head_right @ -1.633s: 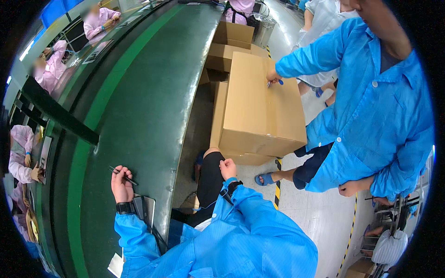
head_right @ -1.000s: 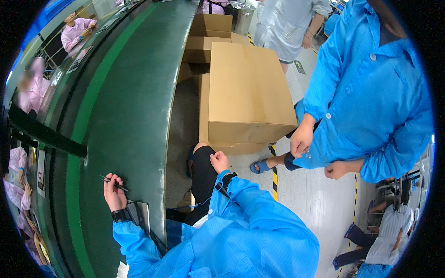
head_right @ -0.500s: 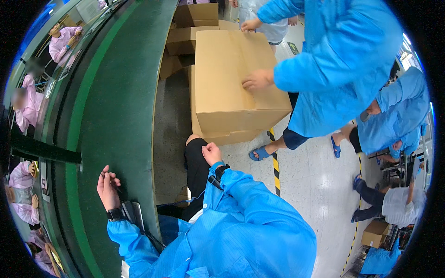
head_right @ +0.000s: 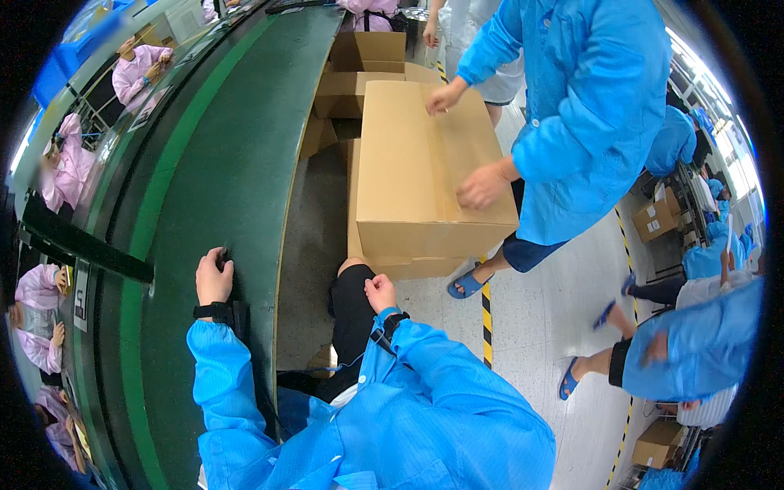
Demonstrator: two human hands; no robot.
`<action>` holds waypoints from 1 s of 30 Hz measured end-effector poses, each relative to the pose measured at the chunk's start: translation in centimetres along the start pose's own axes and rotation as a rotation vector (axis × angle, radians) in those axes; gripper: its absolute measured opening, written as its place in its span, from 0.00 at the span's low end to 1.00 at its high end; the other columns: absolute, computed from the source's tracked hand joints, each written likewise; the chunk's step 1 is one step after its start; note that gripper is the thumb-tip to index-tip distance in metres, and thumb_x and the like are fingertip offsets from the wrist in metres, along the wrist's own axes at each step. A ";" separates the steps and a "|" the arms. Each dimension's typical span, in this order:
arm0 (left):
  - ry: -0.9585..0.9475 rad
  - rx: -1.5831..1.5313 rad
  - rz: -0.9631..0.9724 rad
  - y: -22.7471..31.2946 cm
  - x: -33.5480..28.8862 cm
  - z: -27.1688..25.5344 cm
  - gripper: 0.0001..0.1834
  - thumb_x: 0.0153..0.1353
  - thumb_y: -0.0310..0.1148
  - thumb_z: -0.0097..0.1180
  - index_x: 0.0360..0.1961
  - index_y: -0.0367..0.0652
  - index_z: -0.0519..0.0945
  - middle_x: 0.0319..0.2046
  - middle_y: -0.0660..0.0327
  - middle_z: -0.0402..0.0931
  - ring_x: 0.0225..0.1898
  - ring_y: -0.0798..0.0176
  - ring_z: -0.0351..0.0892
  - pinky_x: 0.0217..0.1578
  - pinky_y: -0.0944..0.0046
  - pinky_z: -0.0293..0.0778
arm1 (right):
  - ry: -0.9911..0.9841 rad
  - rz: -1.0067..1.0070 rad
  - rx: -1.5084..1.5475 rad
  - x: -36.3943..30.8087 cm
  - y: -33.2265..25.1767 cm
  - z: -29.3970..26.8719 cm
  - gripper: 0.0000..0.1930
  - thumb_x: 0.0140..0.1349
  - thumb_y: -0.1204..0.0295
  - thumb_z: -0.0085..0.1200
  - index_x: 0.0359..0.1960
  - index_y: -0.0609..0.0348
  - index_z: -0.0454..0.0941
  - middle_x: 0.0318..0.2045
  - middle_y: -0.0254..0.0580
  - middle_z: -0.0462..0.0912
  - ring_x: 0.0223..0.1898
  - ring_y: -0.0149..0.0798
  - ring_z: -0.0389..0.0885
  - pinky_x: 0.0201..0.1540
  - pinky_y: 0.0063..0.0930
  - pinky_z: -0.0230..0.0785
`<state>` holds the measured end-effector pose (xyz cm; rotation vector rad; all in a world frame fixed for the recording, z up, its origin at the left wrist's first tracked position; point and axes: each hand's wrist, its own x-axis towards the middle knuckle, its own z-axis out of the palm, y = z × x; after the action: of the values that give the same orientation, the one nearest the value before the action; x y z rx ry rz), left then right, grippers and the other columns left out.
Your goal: The person is seen picking up electronic components from a box, inspecting them, and applying small parts or labels using a tool at an assembly line.
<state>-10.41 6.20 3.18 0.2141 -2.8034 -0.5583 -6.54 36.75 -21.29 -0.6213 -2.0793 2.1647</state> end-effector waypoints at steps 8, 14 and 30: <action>0.008 -0.483 -0.213 -1.4 -0.3 0.1 0.13 0.51 0.30 0.58 0.39 0.41 0.79 0.23 0.67 0.75 0.26 0.76 0.71 0.31 0.73 0.69 | -0.024 -0.018 -0.085 0.6 0.7 0.2 0.08 0.57 0.73 0.52 0.24 0.58 0.66 0.17 0.34 0.74 0.18 0.25 0.71 0.21 0.18 0.64; 0.054 -0.733 -0.205 -2.5 0.0 1.1 0.11 0.53 0.28 0.58 0.38 0.36 0.78 0.27 0.68 0.76 0.29 0.76 0.72 0.34 0.74 0.70 | 0.033 -0.014 -0.154 0.9 0.9 0.1 0.09 0.55 0.71 0.54 0.22 0.59 0.68 0.16 0.35 0.75 0.18 0.27 0.73 0.23 0.22 0.66; 0.059 -0.792 -0.211 -3.0 0.2 1.3 0.11 0.55 0.28 0.57 0.39 0.34 0.77 0.32 0.65 0.77 0.33 0.74 0.74 0.39 0.73 0.70 | 0.037 0.008 -0.170 0.5 -0.3 0.2 0.09 0.54 0.70 0.54 0.22 0.60 0.69 0.16 0.35 0.76 0.19 0.27 0.74 0.23 0.22 0.67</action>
<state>-10.74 3.91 0.88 0.3423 -2.2892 -1.6033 -7.11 36.76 -21.14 -0.6807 -2.2615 1.9780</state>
